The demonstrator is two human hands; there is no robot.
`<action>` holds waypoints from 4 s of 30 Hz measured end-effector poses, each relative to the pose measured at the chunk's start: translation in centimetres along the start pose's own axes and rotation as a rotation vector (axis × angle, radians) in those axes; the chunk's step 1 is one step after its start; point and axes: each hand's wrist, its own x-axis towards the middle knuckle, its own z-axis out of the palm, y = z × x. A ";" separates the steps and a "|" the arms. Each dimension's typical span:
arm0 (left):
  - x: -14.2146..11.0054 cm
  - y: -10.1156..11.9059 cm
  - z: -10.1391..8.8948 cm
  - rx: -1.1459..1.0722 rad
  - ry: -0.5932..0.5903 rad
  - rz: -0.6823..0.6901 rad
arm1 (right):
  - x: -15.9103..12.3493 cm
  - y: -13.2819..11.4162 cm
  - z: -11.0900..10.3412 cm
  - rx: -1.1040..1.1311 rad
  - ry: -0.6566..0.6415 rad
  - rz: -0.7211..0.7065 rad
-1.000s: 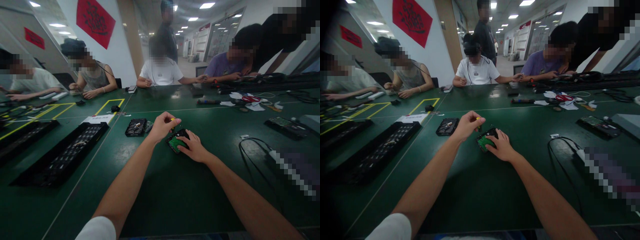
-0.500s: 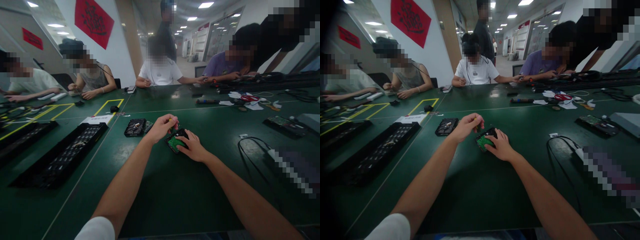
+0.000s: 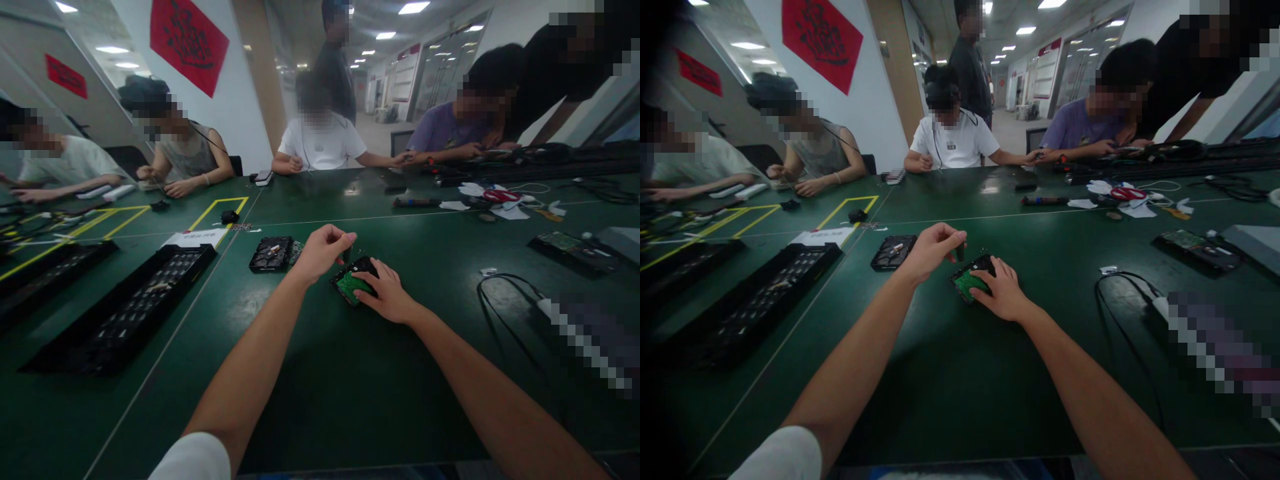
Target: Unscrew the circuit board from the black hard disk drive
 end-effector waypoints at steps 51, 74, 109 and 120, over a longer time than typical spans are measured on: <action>-0.5 0.9 -0.2 -0.176 -0.280 -0.026 | 0.0 -0.1 -0.1 0.003 -0.007 0.015; -0.4 0.8 0.0 -0.177 -0.190 -0.068 | -0.3 -0.2 -0.1 0.024 0.004 0.022; 0.0 0.7 -0.6 -0.003 -0.122 0.010 | -0.3 -0.4 -0.5 0.013 -0.014 0.008; 0.0 1.1 -0.6 -0.103 -0.160 -0.052 | 0.0 0.0 0.0 -0.015 0.003 -0.003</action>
